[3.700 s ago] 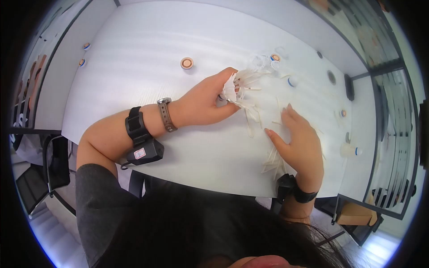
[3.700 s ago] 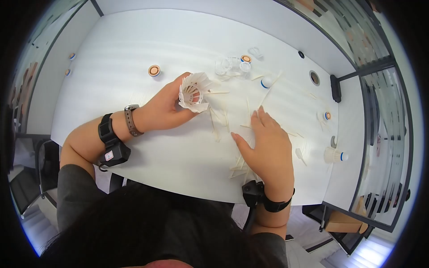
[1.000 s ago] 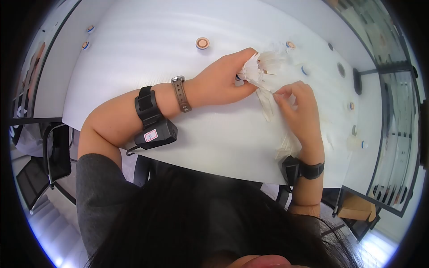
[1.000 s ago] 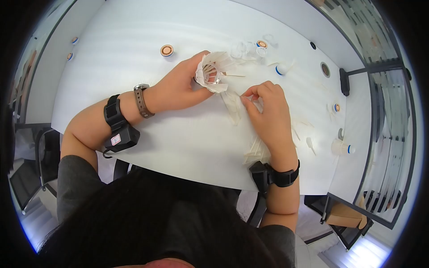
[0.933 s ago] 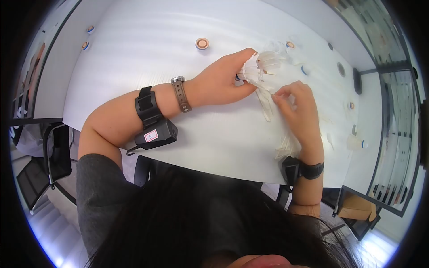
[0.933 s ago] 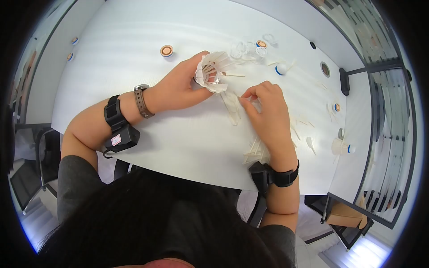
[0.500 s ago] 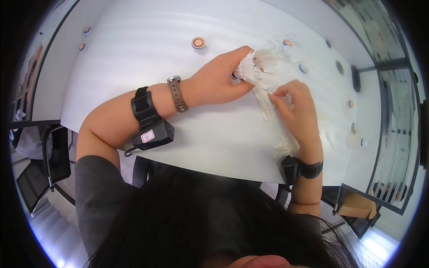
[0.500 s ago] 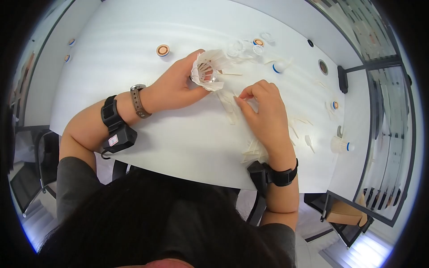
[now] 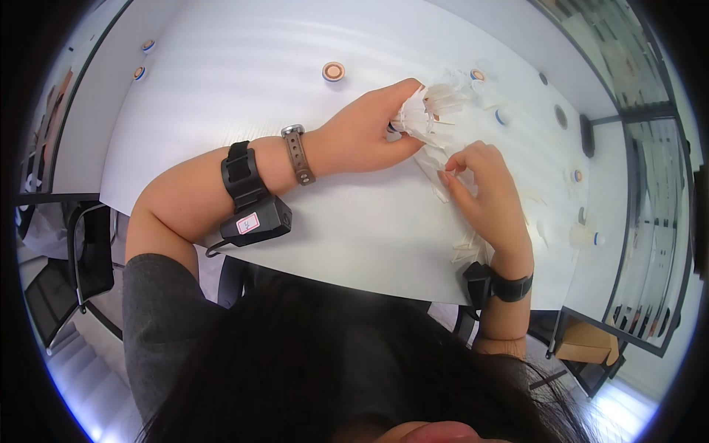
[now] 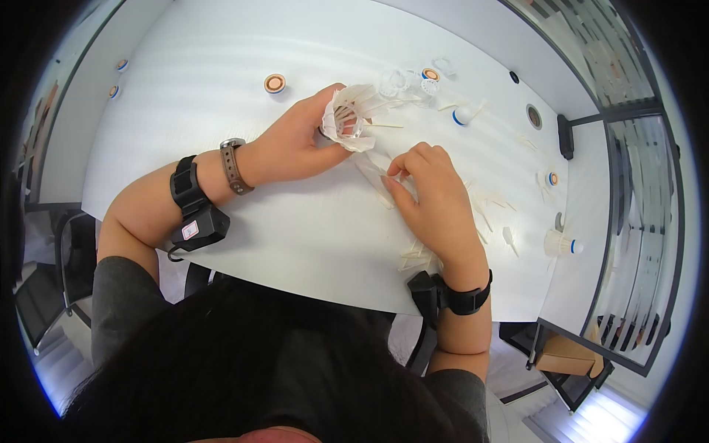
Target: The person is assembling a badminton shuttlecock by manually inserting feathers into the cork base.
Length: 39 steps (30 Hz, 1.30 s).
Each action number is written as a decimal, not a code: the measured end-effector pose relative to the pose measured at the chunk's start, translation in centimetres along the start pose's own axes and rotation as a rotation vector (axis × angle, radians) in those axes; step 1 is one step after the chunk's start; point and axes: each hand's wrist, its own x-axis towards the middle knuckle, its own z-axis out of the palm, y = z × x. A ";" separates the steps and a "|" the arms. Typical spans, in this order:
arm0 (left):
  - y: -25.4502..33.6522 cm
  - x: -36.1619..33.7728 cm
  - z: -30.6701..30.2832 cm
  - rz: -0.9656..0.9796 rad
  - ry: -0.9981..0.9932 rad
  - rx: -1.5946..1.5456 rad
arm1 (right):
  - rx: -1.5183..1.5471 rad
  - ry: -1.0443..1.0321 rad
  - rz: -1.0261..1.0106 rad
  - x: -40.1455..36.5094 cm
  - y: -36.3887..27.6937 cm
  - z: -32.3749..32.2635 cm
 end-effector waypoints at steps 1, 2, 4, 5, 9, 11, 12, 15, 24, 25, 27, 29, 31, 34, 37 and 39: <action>0.1 0.0 -0.1 -0.001 0.001 0.007 | -0.006 0.008 -0.025 0.0 0.1 0.0; 0.2 0.0 -0.2 -0.005 0.001 0.011 | 0.016 0.015 0.002 0.0 0.2 0.1; 0.3 -0.2 -0.1 -0.010 0.012 0.012 | 0.060 0.031 0.053 0.1 0.6 0.4; 0.4 -0.2 -0.1 -0.008 0.025 0.011 | 0.089 0.037 0.090 0.1 0.5 0.3; 0.1 -0.2 -0.1 0.024 0.076 -0.015 | 0.322 0.094 0.252 0.2 1.0 0.2; 0.2 -0.2 -0.1 -0.015 0.066 -0.077 | 0.628 0.163 0.264 0.2 1.6 1.0; 0.1 -0.1 -0.1 0.014 0.055 -0.094 | 0.713 0.169 0.304 0.3 0.9 0.8; 0.8 -0.3 0.0 0.044 0.069 -0.052 | 0.834 0.157 0.411 0.4 -0.2 -0.5; 1.1 -0.2 0.0 0.165 0.106 -0.132 | 0.963 0.190 0.381 0.4 0.2 0.0; 1.1 -0.2 0.0 0.172 0.107 -0.122 | 0.963 0.202 0.366 0.3 0.1 0.1; 1.5 -0.3 -0.2 0.157 0.077 -0.085 | 0.954 0.210 0.344 0.2 -0.2 0.1; 1.9 -0.3 -0.5 0.140 0.047 0.016 | 0.932 0.213 0.334 0.1 -0.4 0.0; 1.5 -0.3 -0.1 0.122 0.047 0.009 | 0.901 0.184 0.322 0.1 -0.2 -0.1; 1.6 -0.2 -0.1 0.133 0.074 0.024 | 0.873 0.166 0.334 0.1 -0.3 0.0; 1.1 -0.3 0.0 0.169 0.052 0.029 | 0.860 0.168 0.333 -0.1 -0.6 0.2; 0.6 -0.2 0.1 0.211 0.044 0.018 | 0.845 0.168 0.324 0.0 -0.6 0.1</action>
